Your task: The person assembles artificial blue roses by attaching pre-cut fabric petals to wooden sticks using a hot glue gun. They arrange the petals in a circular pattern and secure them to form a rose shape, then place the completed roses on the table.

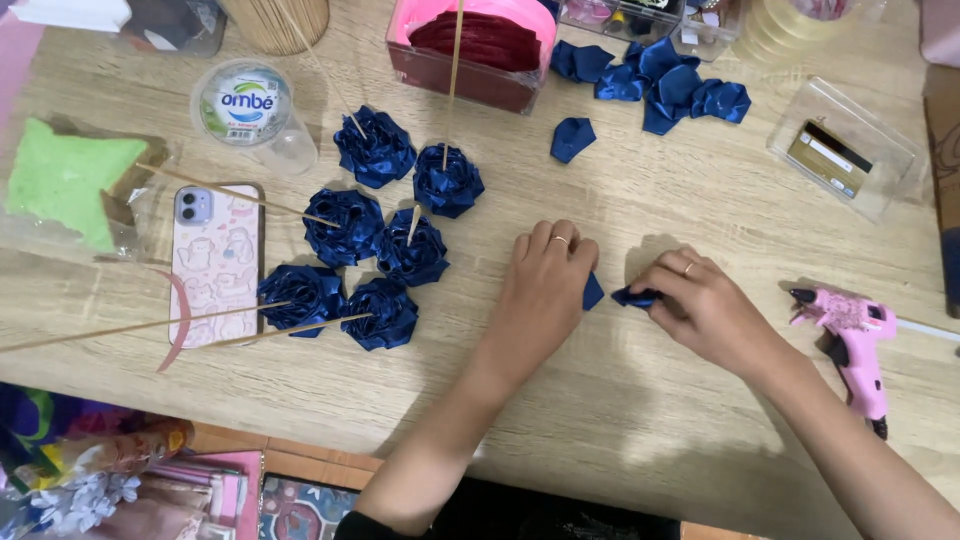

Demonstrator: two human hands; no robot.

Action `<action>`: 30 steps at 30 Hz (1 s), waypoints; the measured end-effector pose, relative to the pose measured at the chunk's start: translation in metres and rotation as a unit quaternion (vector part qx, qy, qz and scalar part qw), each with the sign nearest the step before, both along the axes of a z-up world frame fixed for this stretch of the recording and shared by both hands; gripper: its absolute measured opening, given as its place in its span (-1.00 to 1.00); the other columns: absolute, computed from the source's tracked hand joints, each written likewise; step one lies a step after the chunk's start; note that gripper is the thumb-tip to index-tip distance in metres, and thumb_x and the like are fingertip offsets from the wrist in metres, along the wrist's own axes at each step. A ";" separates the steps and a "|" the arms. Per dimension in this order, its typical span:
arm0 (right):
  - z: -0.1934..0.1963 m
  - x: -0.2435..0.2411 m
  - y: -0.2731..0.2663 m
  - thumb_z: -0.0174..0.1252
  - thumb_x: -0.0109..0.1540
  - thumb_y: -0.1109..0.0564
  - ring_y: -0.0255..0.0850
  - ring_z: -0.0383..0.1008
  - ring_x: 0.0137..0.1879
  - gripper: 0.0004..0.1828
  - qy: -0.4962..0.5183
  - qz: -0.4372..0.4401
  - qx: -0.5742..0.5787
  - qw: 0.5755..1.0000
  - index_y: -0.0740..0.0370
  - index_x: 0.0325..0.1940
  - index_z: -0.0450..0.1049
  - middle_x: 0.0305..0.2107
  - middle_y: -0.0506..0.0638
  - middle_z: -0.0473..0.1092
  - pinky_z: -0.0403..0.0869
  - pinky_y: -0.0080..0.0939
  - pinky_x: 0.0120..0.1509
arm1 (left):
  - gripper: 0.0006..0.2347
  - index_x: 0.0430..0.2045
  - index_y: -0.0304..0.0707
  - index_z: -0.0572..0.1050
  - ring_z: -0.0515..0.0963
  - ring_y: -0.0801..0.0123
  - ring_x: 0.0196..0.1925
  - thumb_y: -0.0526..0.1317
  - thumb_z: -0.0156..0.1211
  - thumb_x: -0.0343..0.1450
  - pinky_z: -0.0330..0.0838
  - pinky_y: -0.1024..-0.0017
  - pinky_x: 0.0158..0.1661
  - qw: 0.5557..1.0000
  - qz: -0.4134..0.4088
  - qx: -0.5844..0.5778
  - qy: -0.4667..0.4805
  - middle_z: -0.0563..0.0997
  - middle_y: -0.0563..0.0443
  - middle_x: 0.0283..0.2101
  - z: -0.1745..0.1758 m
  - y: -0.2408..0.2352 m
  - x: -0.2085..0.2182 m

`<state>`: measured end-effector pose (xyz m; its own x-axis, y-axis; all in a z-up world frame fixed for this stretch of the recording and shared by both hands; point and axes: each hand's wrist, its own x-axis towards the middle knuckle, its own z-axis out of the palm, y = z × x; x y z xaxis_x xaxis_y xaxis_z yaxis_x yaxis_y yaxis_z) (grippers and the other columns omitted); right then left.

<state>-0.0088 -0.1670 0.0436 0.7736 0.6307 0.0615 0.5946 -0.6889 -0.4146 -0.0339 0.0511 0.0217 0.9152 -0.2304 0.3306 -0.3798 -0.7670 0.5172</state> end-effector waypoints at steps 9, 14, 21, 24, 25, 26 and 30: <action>0.001 -0.006 -0.003 0.09 0.15 0.47 -0.05 0.54 0.00 -0.67 0.024 -0.036 0.143 0.989 0.12 -0.25 0.62 -0.15 0.00 0.50 0.50 -0.15 0.09 | -0.85 -0.32 -0.36 0.56 0.55 0.11 -0.28 -0.40 0.33 0.28 0.38 0.27 -0.33 0.998 0.023 0.061 -0.022 0.47 -0.14 -0.37 0.005 -0.016 -0.020; -0.005 -0.005 0.002 -0.01 0.07 0.45 0.01 0.55 -0.03 -0.63 0.087 -0.014 0.203 0.975 0.22 -0.21 0.61 -0.17 0.10 0.51 0.48 0.02 0.13 | -0.95 -0.42 -0.34 0.63 0.52 0.09 0.02 -0.41 0.28 0.32 0.22 0.00 0.17 0.996 0.011 0.064 -0.061 0.58 -0.16 -0.26 -0.014 -0.004 -0.010; -0.013 0.007 0.017 0.26 0.11 0.31 0.05 0.56 -0.01 -0.83 0.100 0.015 0.223 0.970 0.19 -0.22 0.56 -0.16 0.11 0.53 0.44 0.07 0.16 | -0.84 -0.26 -0.41 0.53 0.51 0.10 -0.13 -0.45 0.03 0.37 0.38 0.23 -0.17 0.997 0.004 0.005 -0.083 0.50 -0.15 -0.27 0.001 -0.010 -0.014; -0.025 0.035 0.012 0.21 0.19 0.35 0.05 0.51 0.01 -0.76 0.102 -0.103 0.243 0.959 0.29 -0.06 0.52 -0.20 0.21 0.49 0.40 0.10 0.22 | -0.82 -0.20 -0.36 0.52 0.48 0.14 -0.07 -0.43 0.01 0.39 0.36 0.27 -0.17 0.995 0.014 0.039 -0.086 0.49 -0.12 -0.20 -0.020 -0.013 -0.016; -0.023 0.045 0.017 0.21 0.19 0.35 0.05 0.51 0.01 -0.76 0.102 -0.103 0.243 0.959 0.29 -0.06 0.52 -0.20 0.21 0.49 0.40 0.10 0.22 | -0.82 -0.20 -0.36 0.52 0.48 0.14 -0.07 -0.43 0.01 0.39 0.36 0.27 -0.17 0.995 0.014 0.040 -0.086 0.49 -0.12 -0.20 -0.023 -0.013 -0.016; -0.020 0.056 0.021 0.17 0.23 0.37 0.03 0.49 0.03 -0.72 0.079 -0.111 0.242 0.961 0.31 0.02 0.49 -0.18 0.20 0.48 0.40 0.06 0.24 | -0.83 -0.26 -0.35 0.53 0.50 0.14 -0.12 -0.44 0.00 0.37 0.38 0.26 -0.14 0.994 0.028 0.042 -0.095 0.49 -0.10 -0.25 -0.026 -0.013 -0.014; 0.001 0.078 0.063 0.17 0.27 0.31 0.19 0.36 0.26 -0.53 0.008 -0.061 0.149 0.987 0.17 0.28 0.44 0.08 0.16 0.39 0.33 0.19 0.29 | -0.88 -0.43 -0.33 0.56 0.53 0.12 -0.19 -0.44 0.04 0.32 0.39 0.21 -0.15 0.994 0.028 0.037 -0.096 0.51 -0.08 -0.33 -0.019 -0.007 -0.013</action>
